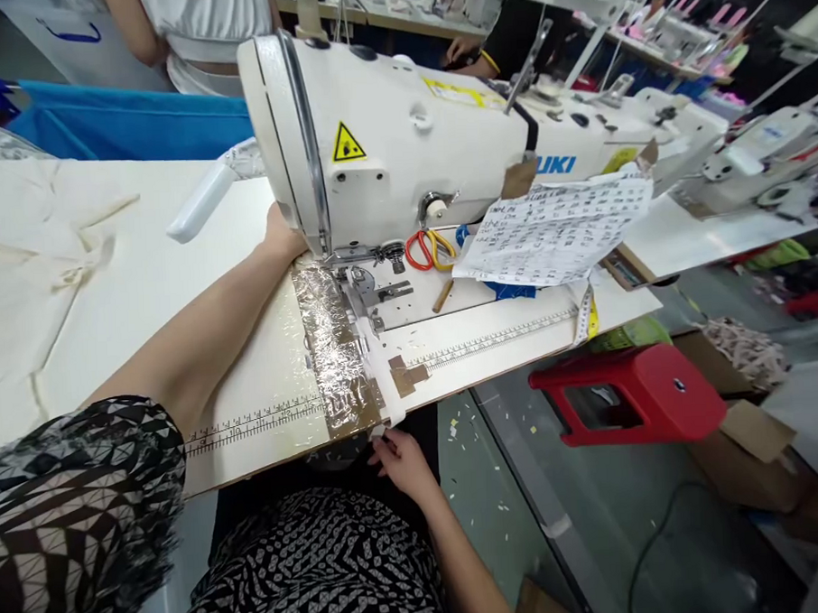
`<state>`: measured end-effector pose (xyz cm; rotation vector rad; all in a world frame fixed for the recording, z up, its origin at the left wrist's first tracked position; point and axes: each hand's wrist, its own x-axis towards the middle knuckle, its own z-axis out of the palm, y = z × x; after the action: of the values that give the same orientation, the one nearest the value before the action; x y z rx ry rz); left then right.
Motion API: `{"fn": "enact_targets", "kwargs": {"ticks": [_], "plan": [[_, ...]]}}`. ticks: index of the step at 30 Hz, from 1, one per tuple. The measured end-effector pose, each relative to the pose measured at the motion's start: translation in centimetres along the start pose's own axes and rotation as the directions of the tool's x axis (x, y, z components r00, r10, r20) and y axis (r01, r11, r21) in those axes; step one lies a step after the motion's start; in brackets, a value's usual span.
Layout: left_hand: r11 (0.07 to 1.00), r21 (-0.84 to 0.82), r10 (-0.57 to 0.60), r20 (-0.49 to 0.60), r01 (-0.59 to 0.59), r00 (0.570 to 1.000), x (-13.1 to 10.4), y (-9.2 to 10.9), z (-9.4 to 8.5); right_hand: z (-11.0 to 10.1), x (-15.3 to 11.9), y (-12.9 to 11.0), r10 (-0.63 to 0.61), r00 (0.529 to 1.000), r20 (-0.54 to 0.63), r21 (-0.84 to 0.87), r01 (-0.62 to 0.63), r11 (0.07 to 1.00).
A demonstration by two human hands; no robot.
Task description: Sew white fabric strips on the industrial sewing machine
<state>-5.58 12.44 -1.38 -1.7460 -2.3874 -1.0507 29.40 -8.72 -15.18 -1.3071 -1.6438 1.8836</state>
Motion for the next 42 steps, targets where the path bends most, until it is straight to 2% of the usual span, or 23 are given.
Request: {"fn": "enact_targets", "kwargs": {"ticks": [4, 7, 15, 22, 28, 35, 39, 42], "plan": [[0.999, -0.008, -0.053, 0.058, 0.053, 0.997, -0.6, 1.1, -1.3, 0.3, 0.1, -0.7, -0.055, 0.998, -0.034, 0.021, 0.055, 0.998], [0.999, 0.024, -0.036, 0.124, 0.034, 0.992, -0.9, 1.6, -1.8, 0.5, 0.3, -0.7, -0.057, 0.998, -0.032, 0.015, 0.057, 0.998], [0.986, 0.09, 0.118, 0.226, -0.142, 0.967, -2.0, 2.1, -2.4, -0.1, -0.5, 0.2, -0.044, 0.997, -0.062, -0.028, 0.043, 0.999], [0.935, 0.137, 0.276, 0.293, -0.326, 0.915, -3.2, 1.1, -2.5, -0.1, -0.4, 0.7, -0.058, 0.997, -0.057, -0.075, 0.054, 0.996], [0.939, 0.169, 0.241, 0.302, -0.3, 0.922, -3.6, 1.0, -2.2, -0.8, -0.4, 1.0, -0.089, 0.995, -0.044, -0.131, 0.082, 0.988], [0.957, 0.156, 0.193, 0.28, -0.243, 0.94, -4.6, 2.1, -2.9, -0.8, -0.4, 1.4, -0.15, 0.985, -0.09, -0.18, 0.132, 0.975], [0.977, 0.084, 0.17, 0.258, -0.198, 0.951, -5.7, 3.0, -4.7, -1.4, -1.9, 0.3, -0.244, 0.953, -0.181, -0.24, 0.197, 0.951], [0.987, 0.024, 0.15, 0.218, -0.159, 0.964, -8.5, 3.3, -8.1, -3.2, -4.4, -2.0, -0.32, 0.926, -0.199, -0.279, 0.26, 0.925]]}}
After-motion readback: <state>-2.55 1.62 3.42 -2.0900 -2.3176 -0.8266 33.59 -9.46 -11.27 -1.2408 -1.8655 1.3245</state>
